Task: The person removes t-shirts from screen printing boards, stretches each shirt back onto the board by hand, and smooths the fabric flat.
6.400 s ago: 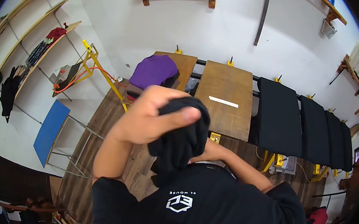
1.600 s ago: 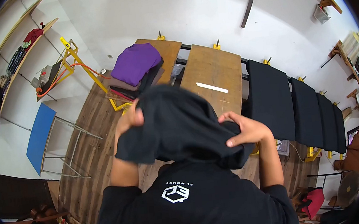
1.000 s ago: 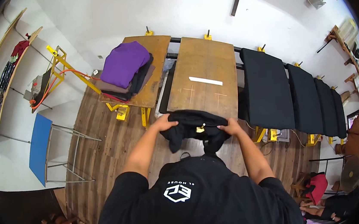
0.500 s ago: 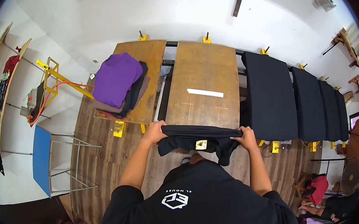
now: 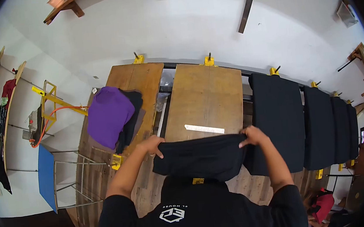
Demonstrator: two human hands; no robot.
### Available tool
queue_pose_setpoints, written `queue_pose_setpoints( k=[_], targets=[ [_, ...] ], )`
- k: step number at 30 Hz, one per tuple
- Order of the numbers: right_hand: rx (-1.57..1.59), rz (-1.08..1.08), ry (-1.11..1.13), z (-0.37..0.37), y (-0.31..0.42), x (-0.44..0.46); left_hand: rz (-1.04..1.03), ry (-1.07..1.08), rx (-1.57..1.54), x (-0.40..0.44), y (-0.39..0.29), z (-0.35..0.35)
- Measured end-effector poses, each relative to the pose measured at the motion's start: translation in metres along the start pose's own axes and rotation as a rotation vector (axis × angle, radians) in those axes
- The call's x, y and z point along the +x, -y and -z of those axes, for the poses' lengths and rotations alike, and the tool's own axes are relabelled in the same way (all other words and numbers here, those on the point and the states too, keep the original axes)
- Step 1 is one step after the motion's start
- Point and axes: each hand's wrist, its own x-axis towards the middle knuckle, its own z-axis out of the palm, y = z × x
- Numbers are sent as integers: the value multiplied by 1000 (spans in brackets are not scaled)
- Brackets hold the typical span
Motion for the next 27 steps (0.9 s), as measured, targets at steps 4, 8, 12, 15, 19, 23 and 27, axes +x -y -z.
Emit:
queue_pose_setpoints(
  k=[4,8,12,15,19,23,27],
  targets=[
    [-77,24,221,42,-19,56,-12,346,-9,53,26,44],
    [1,74,395,84,-37,99,45,275,363,92,21,94],
    [-8,42,256,130,-63,129,62,359,374,147,19,144],
    [-73,-72,122,166,-91,157,60,388,451,191,31,172],
    [62,-181,-29,200,-131,195,120,260,508,237,38,225],
    [39,-219,54,226,-159,229,182,213,524,272,43,270],
    [124,-237,105,228,-200,266,181,57,361,294,52,310]
  ],
)
